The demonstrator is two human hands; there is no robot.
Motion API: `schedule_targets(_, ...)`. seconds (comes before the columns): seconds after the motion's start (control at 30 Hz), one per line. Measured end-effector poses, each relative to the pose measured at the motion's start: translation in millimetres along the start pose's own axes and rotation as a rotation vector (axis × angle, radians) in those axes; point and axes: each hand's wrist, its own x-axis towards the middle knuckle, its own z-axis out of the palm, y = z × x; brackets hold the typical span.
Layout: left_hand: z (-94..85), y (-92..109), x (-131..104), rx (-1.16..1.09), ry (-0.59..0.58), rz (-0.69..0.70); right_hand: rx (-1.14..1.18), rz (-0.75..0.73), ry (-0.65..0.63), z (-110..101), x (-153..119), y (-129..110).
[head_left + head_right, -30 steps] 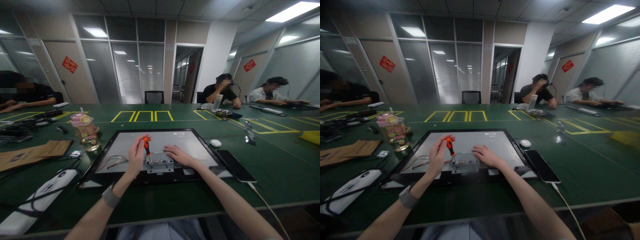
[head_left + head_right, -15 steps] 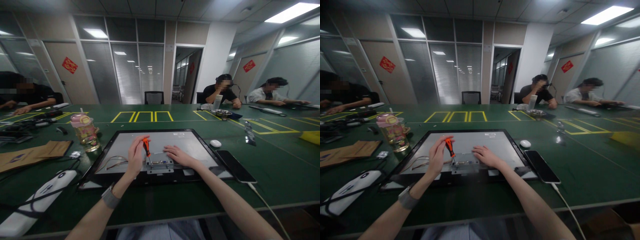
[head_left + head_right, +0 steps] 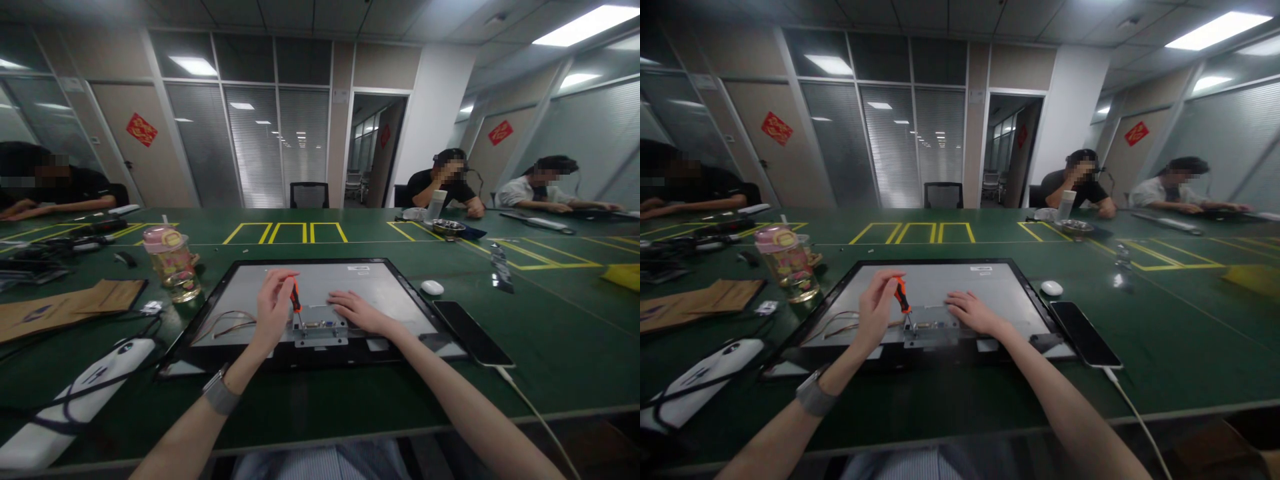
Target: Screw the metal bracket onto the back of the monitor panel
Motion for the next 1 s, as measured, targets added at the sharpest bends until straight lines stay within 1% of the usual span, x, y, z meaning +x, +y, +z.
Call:
schedule_targets(0.23,-0.3,-0.4,0.0,0.024,0.053,0.033,0.016,0.007,0.0,-1.1,-1.1,-2.3)
schedule_targets(0.4,-0.1,0.0,-0.7,0.013,0.017,-0.012,0.006,0.012,0.0,-0.9,-0.9,-1.7)
schedule_targets(0.5,0.1,0.9,-1.6,0.018,0.017,-0.027,0.002,0.011,-0.007,-1.9,-1.2,-2.9)
schedule_targets(0.83,-0.4,4.7,1.1,0.063,-0.034,-0.016,-0.004,-0.009,-0.007,-0.1,0.7,1.6)
schedule_targets(1.0,0.2,3.8,-1.4,-0.005,-0.03,-0.061,-0.013,-0.009,-0.008,0.0,0.8,1.8)
